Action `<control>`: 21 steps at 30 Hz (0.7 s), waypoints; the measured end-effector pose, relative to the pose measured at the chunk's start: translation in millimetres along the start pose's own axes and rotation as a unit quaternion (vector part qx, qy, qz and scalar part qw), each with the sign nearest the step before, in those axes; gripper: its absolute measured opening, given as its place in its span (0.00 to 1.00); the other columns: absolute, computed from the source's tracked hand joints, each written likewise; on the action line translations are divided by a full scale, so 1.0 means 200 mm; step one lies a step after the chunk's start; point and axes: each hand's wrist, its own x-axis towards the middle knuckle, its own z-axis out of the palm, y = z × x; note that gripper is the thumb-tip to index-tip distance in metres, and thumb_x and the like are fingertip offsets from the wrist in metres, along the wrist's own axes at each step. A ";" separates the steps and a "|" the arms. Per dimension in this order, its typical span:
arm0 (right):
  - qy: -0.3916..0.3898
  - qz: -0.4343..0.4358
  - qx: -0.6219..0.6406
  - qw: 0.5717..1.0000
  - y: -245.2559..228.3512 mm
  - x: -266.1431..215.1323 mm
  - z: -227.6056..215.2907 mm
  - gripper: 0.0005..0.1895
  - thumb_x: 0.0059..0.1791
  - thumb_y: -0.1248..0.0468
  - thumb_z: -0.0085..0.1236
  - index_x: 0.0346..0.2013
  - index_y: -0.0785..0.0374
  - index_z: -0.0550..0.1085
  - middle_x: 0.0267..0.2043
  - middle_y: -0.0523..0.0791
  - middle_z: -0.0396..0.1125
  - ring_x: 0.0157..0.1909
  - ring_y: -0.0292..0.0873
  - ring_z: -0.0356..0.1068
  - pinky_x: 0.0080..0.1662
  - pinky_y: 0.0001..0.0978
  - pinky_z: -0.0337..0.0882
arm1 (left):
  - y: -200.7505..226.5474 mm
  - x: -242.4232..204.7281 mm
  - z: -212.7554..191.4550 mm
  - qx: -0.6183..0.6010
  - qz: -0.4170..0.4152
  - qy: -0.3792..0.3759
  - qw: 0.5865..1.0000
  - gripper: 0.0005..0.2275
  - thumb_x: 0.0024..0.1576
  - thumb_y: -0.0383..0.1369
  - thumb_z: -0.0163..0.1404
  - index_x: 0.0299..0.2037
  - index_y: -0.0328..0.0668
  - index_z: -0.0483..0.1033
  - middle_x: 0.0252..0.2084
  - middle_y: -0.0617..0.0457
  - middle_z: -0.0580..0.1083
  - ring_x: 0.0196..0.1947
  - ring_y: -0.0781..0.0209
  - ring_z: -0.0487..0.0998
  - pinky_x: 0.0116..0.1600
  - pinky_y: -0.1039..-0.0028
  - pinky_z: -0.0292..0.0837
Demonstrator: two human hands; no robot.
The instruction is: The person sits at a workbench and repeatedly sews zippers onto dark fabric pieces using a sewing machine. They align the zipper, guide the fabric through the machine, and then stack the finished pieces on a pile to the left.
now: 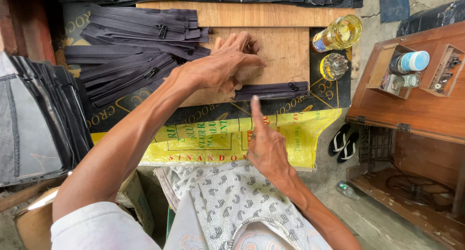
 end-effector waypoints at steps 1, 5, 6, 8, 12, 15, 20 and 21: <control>-0.001 -0.021 -0.028 0.999 -0.01 0.01 0.02 0.54 0.38 0.78 0.51 0.77 0.61 0.43 0.24 0.52 0.67 0.25 0.56 0.69 0.33 0.51 0.69 | 0.00 0.00 0.00 0.003 0.002 0.001 1.000 0.43 0.27 0.21 0.62 0.61 0.58 0.73 0.59 0.49 0.61 0.63 0.47 0.57 0.56 0.53 0.53; 0.008 -0.083 -0.108 0.991 -0.04 0.03 0.04 0.55 0.35 0.78 0.54 0.76 0.61 0.48 0.25 0.52 0.68 0.29 0.57 0.69 0.35 0.52 0.69 | 0.00 0.00 0.00 0.008 0.005 0.005 1.000 0.44 0.27 0.20 0.61 0.62 0.58 0.73 0.59 0.49 0.61 0.63 0.46 0.57 0.57 0.52 0.52; 0.014 -0.092 -0.120 0.988 -0.04 0.03 0.04 0.54 0.35 0.78 0.54 0.76 0.60 0.49 0.26 0.52 0.69 0.30 0.57 0.70 0.35 0.52 0.69 | 0.00 0.00 0.00 0.007 0.005 0.006 1.000 0.44 0.27 0.20 0.61 0.63 0.58 0.72 0.59 0.49 0.61 0.63 0.46 0.57 0.58 0.51 0.52; 0.004 -0.101 -0.134 0.986 -0.04 0.04 0.02 0.53 0.35 0.77 0.55 0.75 0.58 0.52 0.26 0.52 0.68 0.31 0.57 0.70 0.35 0.51 0.69 | 0.00 0.00 0.00 0.009 0.001 0.002 1.000 0.43 0.28 0.21 0.61 0.62 0.58 0.73 0.59 0.49 0.61 0.63 0.46 0.57 0.57 0.51 0.53; 0.038 -0.095 -0.088 0.991 -0.02 0.03 -0.06 0.49 0.38 0.78 0.54 0.74 0.52 0.57 0.29 0.51 0.68 0.34 0.53 0.71 0.40 0.50 0.71 | 0.01 -0.01 0.00 0.007 -0.008 -0.003 1.000 0.43 0.29 0.20 0.60 0.63 0.58 0.73 0.59 0.49 0.61 0.63 0.47 0.58 0.56 0.51 0.54; -0.006 -0.092 -0.116 0.989 -0.03 0.08 -0.07 0.52 0.35 0.77 0.55 0.74 0.56 0.53 0.28 0.52 0.70 0.33 0.56 0.70 0.38 0.52 0.70 | 0.00 0.00 0.01 0.013 0.006 0.015 1.000 0.42 0.28 0.22 0.63 0.62 0.57 0.73 0.59 0.49 0.61 0.64 0.47 0.58 0.56 0.52 0.54; -0.043 -0.078 -0.195 0.977 -0.06 0.09 -0.03 0.55 0.35 0.74 0.58 0.75 0.57 0.50 0.27 0.53 0.70 0.35 0.58 0.72 0.35 0.54 0.70 | -0.01 0.00 0.02 0.016 0.004 0.010 1.000 0.41 0.30 0.22 0.63 0.62 0.58 0.73 0.59 0.49 0.61 0.63 0.48 0.58 0.55 0.53 0.55; -0.043 -0.083 -0.207 0.974 -0.06 0.08 -0.03 0.55 0.34 0.74 0.58 0.75 0.58 0.49 0.27 0.53 0.70 0.35 0.58 0.72 0.36 0.55 0.70 | -0.01 0.01 0.02 0.022 0.003 0.007 1.000 0.41 0.31 0.21 0.63 0.62 0.58 0.73 0.59 0.48 0.61 0.63 0.47 0.58 0.55 0.53 0.56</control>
